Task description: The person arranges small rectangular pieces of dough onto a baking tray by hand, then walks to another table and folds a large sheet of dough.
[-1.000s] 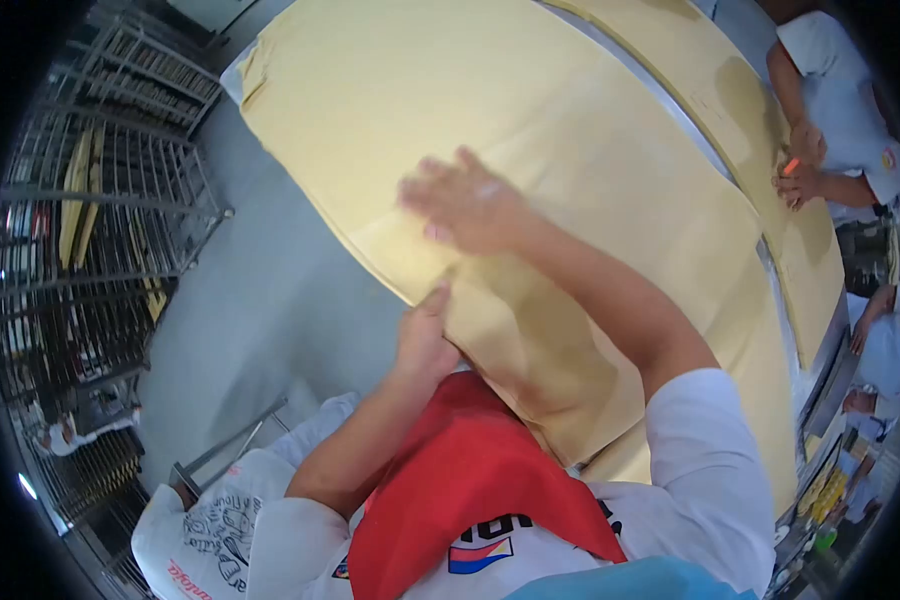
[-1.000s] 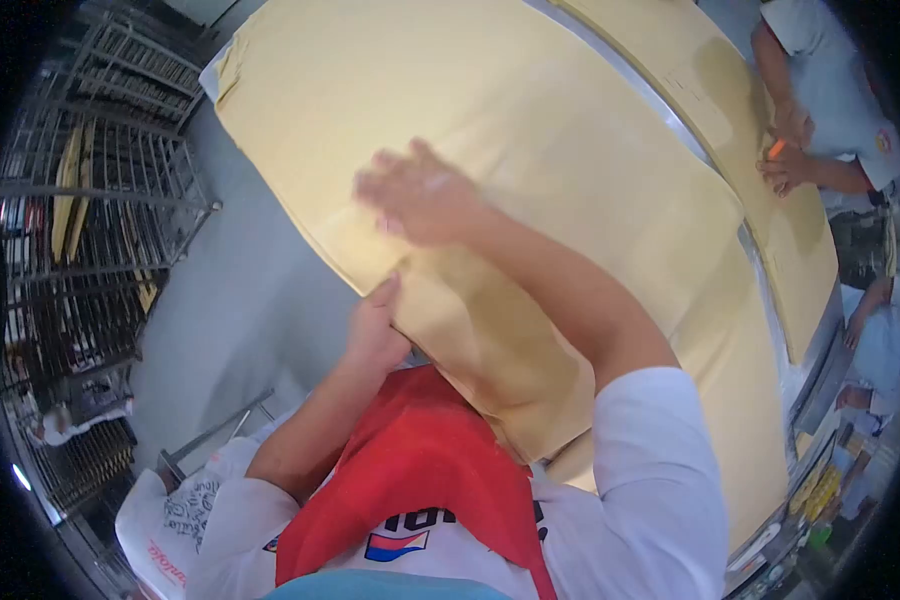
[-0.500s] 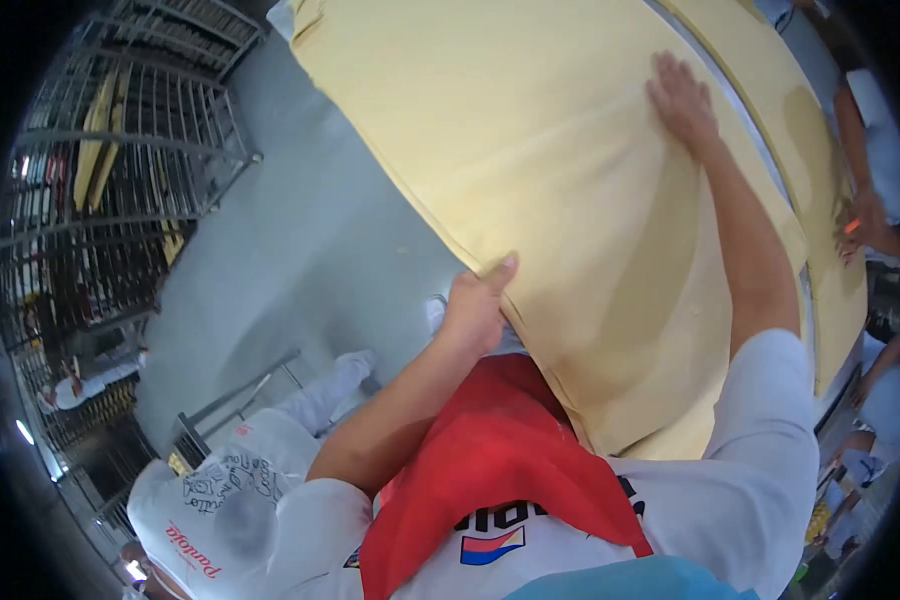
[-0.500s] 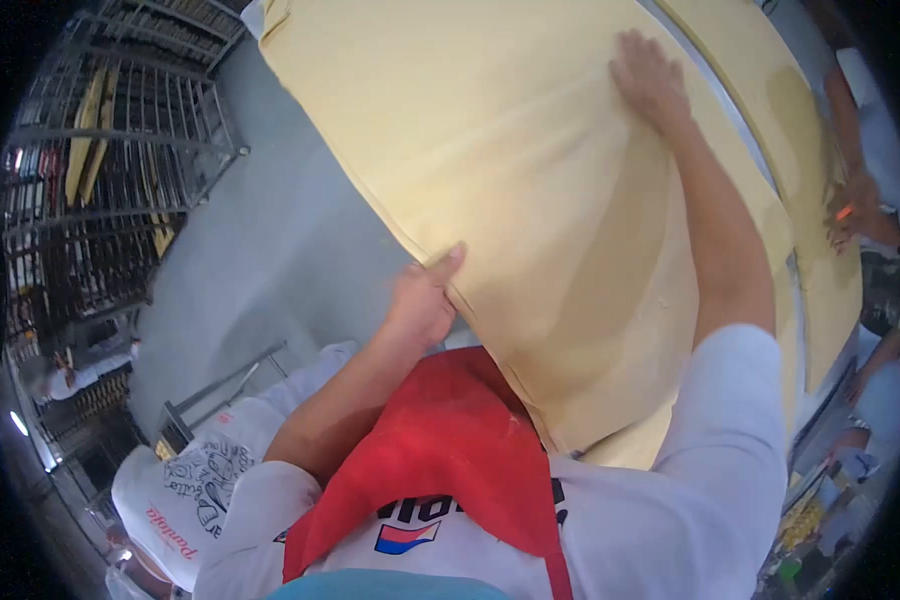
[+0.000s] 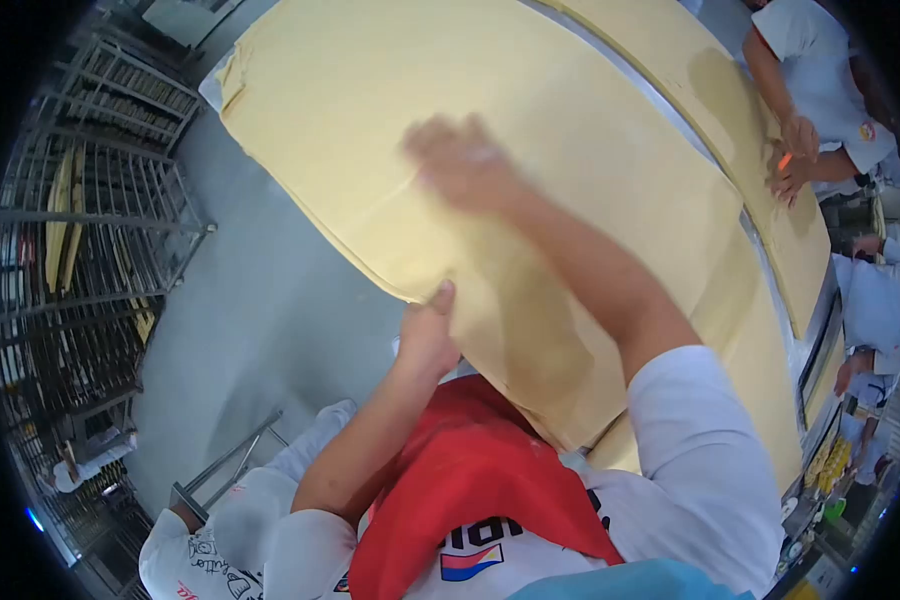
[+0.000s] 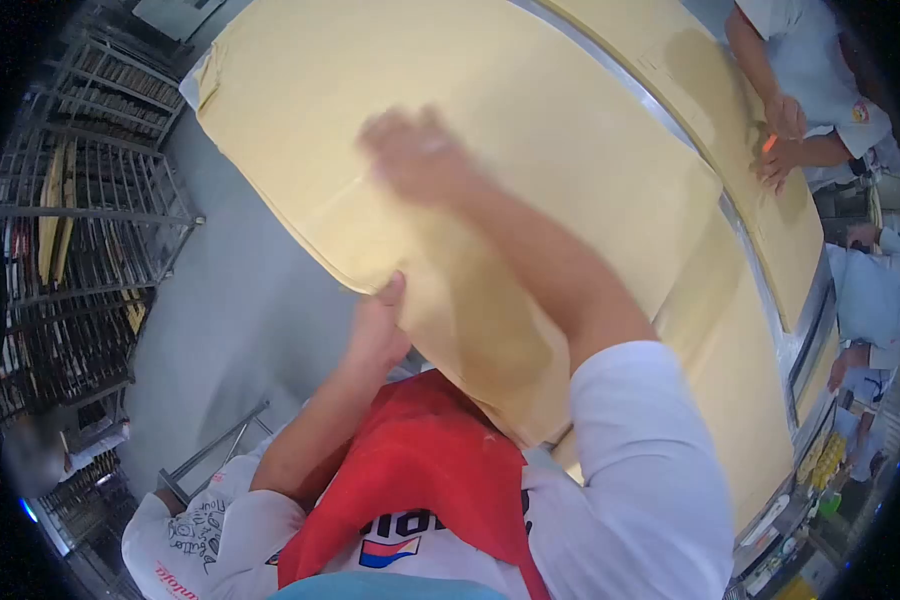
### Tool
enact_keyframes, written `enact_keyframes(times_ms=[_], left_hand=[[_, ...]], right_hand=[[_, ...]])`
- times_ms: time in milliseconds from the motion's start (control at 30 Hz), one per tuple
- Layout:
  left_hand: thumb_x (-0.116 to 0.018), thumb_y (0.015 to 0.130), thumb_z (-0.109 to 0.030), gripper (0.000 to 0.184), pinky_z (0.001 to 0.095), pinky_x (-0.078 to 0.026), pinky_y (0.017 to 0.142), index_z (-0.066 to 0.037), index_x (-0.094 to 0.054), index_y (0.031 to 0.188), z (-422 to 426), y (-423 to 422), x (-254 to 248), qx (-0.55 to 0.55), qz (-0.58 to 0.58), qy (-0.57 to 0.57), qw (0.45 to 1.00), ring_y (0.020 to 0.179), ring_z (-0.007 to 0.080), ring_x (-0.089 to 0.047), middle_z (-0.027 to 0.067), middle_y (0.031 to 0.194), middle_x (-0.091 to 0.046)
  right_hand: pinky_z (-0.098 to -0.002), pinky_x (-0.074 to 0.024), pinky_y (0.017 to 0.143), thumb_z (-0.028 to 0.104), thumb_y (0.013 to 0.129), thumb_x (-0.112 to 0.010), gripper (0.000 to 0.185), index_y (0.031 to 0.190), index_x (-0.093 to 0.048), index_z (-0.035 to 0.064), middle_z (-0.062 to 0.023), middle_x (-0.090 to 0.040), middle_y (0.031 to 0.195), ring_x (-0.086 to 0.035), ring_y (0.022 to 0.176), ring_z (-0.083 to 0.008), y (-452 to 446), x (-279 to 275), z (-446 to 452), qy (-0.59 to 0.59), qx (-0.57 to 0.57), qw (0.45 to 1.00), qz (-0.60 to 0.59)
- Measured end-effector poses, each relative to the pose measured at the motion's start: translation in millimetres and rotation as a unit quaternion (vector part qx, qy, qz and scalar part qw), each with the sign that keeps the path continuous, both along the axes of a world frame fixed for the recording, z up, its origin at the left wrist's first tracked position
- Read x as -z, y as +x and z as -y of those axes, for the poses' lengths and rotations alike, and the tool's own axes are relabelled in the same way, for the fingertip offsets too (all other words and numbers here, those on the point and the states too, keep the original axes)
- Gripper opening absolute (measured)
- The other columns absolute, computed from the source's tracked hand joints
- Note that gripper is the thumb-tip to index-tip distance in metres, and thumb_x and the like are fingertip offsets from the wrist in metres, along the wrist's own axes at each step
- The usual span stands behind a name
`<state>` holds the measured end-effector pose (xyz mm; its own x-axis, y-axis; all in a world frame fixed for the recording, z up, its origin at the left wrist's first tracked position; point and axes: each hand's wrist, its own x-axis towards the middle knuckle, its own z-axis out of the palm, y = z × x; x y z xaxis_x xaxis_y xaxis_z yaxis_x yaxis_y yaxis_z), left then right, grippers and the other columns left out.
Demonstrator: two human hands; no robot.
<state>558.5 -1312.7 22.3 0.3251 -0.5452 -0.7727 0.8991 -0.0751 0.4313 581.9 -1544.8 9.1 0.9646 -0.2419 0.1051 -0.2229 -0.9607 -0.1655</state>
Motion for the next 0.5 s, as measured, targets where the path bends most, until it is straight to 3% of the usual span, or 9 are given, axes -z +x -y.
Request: enact_keyframes(times_ms=[100,133,233,300,400,467,500], left_hand=[[-0.06,0.107,-0.02,0.044,0.0521,-0.059,0.098,0.005,-0.051,0.141,3,-4,19,-0.048,0.005,-0.066,0.997,0.116,0.0352,-0.068,0.0196,0.136,-0.063],[-0.06,0.107,-0.02,0.044,0.0521,-0.059,0.098,0.005,-0.051,0.141,1,-6,20,-0.051,0.01,-0.056,0.997,0.116,0.0352,-0.068,0.0196,0.136,-0.063],[-0.062,0.106,-0.021,0.044,0.0524,-0.055,0.104,0.003,-0.051,0.142,-10,-22,6,-0.06,0.019,-0.062,0.996,0.123,0.0331,-0.064,0.0176,0.137,-0.063],[-0.063,0.105,-0.02,0.043,0.0517,-0.057,0.101,0.004,-0.053,0.14,-31,-35,-8,0.156,0.016,-0.016,0.988,0.12,0.0318,-0.066,0.0171,0.134,-0.065],[-0.062,0.105,-0.019,0.039,0.0492,-0.059,0.097,0.004,-0.056,0.136,-43,-55,-2,0.177,-0.008,-0.015,0.984,0.116,0.03,-0.069,0.0163,0.128,-0.068],[-0.062,0.105,-0.018,0.038,0.0472,-0.061,0.094,0.004,-0.058,0.135,-47,-52,3,0.186,-0.029,-0.068,0.98,0.113,0.0291,-0.07,0.0158,0.125,-0.07],[-0.062,0.105,-0.018,0.038,0.0472,-0.061,0.094,0.004,-0.058,0.135,-49,-52,6,0.185,-0.034,-0.073,0.979,0.113,0.0291,-0.07,0.0158,0.125,-0.07]], right_hand=[[-0.0712,-0.0159,0.121,0.047,0.107,-0.04,0.06,0.161,-0.037,0.0186,-0.0058,-0.032,0.17,-0.024,0.159,-0.0295,-45,33,131,-0.03,0.168,0.985,0.039],[-0.0722,-0.0122,0.122,0.051,0.108,-0.037,0.064,0.163,-0.033,0.0205,-0.0042,-0.028,0.172,-0.02,0.16,-0.0293,-62,36,167,-0.043,0.233,0.971,-0.004],[-0.0681,-0.0146,0.124,0.056,0.106,-0.034,0.069,0.166,-0.028,0.0212,-0.0033,-0.022,0.174,-0.018,0.161,-0.0305,-117,27,219,-0.013,0.361,0.93,-0.062],[-0.0658,-0.013,0.126,0.059,0.106,-0.036,0.075,0.167,-0.023,0.0187,-0.0055,-0.019,0.175,-0.016,0.161,-0.0322,-148,30,222,-0.032,0.334,0.939,-0.077],[-0.0639,-0.0099,0.127,0.056,0.105,-0.039,0.075,0.167,-0.023,0.0184,-0.0077,-0.018,0.175,-0.015,0.161,-0.0325,-156,42,162,-0.08,0.259,0.958,-0.094],[-0.0643,-0.0092,0.126,0.051,0.105,-0.043,0.072,0.167,-0.026,0.0174,-0.0098,-0.019,0.175,-0.014,0.161,-0.0345,-132,31,74,-0.068,0.158,0.976,-0.136],[-0.0638,-0.0088,0.127,0.045,0.103,-0.047,0.07,0.165,-0.03,0.0163,-0.0104,-0.019,0.175,-0.014,0.161,-0.0356,-122,4,18,-0.007,0.103,0.985,-0.14]])
